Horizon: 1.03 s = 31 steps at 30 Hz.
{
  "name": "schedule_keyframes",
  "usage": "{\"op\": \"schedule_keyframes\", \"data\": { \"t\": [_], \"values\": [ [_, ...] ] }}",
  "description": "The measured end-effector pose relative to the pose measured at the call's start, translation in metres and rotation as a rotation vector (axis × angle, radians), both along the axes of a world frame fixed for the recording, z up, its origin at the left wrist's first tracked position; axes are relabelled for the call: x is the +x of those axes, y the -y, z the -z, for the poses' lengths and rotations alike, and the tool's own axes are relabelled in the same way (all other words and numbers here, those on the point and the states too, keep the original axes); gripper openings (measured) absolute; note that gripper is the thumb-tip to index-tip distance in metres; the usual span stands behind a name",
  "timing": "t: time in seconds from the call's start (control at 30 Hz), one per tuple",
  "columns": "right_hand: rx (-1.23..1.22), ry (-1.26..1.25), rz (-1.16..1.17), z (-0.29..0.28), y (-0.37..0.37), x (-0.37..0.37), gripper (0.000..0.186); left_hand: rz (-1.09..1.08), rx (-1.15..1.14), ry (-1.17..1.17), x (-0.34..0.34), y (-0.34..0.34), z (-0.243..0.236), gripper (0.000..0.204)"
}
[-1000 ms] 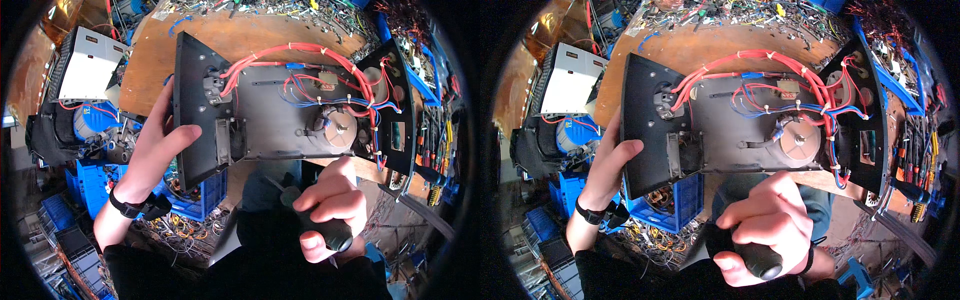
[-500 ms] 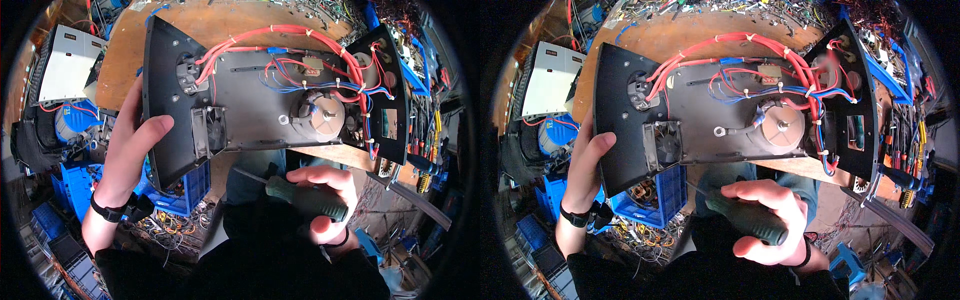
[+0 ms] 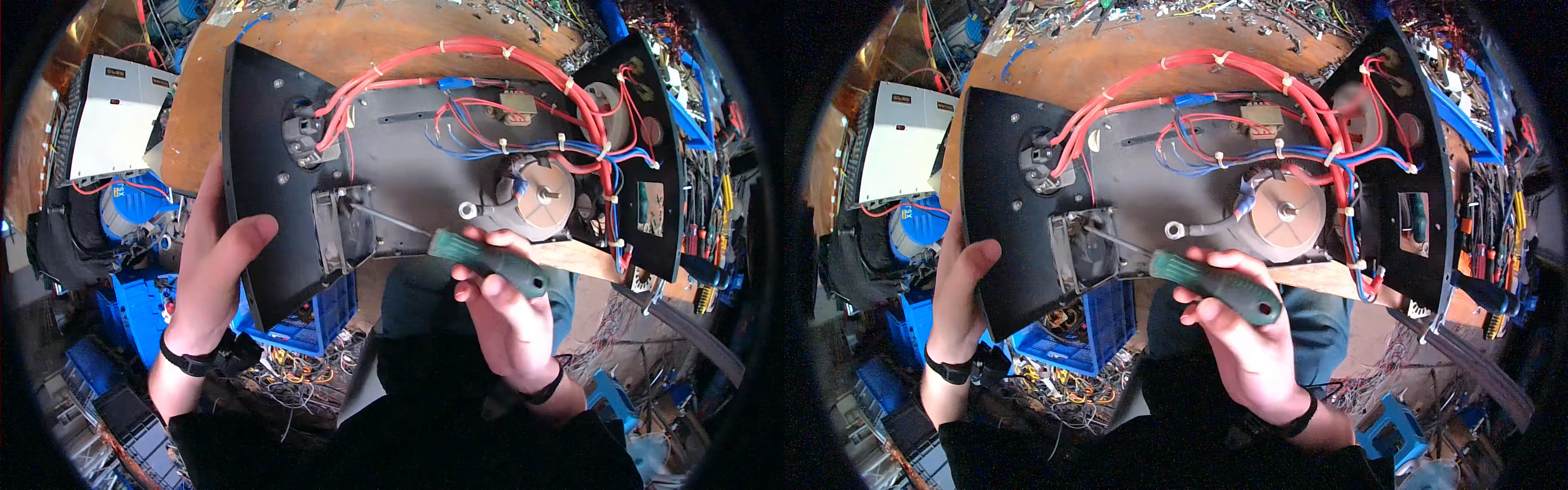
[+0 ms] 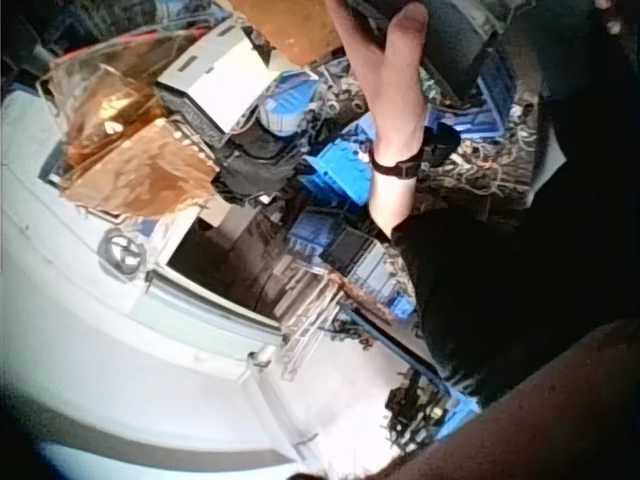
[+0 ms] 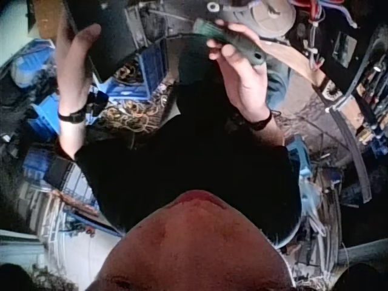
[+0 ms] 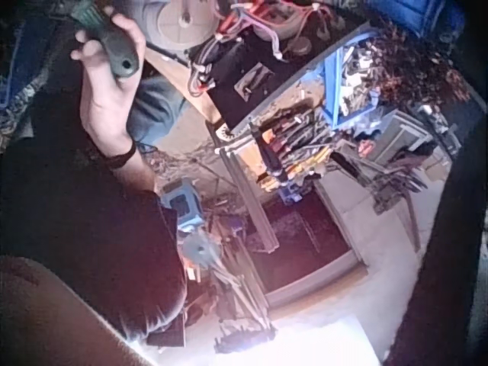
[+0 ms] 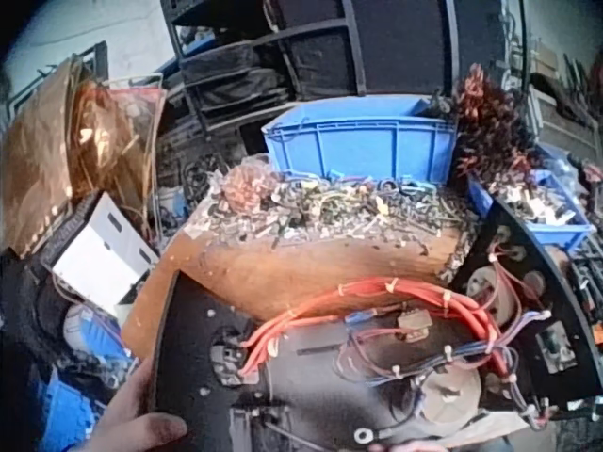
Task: Disassembling and inspecting internal components of an electronic device with wiring and cooling fans.
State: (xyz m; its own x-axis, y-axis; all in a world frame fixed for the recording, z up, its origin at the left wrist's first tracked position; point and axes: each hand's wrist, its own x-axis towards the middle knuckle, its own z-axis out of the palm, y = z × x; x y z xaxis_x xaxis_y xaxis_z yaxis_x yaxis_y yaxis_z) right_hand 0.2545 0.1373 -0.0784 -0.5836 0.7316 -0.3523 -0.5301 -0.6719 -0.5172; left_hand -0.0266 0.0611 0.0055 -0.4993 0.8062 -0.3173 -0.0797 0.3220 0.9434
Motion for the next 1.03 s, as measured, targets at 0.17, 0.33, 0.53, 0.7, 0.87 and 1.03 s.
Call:
{"op": "schedule_keyframes", "data": {
  "t": [0.17, 0.33, 0.53, 0.7, 0.87, 1.03],
  "values": [
    [0.085, 0.195, 0.035, -0.004, -0.002, 0.001, 0.054, -0.012, -0.027, -0.046, 0.003, 0.000, 0.002, 0.089],
    [0.218, 0.130, 0.018, 0.009, -0.006, 0.002, 0.053, -0.089, -0.047, 0.010, 0.003, 0.005, 0.002, 0.090],
    [0.261, 0.088, -0.020, 0.007, -0.013, 0.006, 0.052, -0.112, -0.100, -0.090, 0.005, 0.005, -0.002, 0.094],
    [0.263, 0.108, -0.098, 0.011, -0.012, 0.002, 0.047, -0.130, -0.075, -0.097, 0.007, 0.008, 0.006, 0.095],
    [0.286, 0.107, -0.107, 0.011, -0.004, -0.001, 0.048, -0.089, -0.124, -0.180, -0.002, 0.017, 0.005, 0.089],
    [0.313, 0.093, -0.112, 0.012, -0.004, -0.002, 0.048, -0.089, -0.138, -0.141, -0.010, 0.029, 0.006, 0.083]
  ]
}}
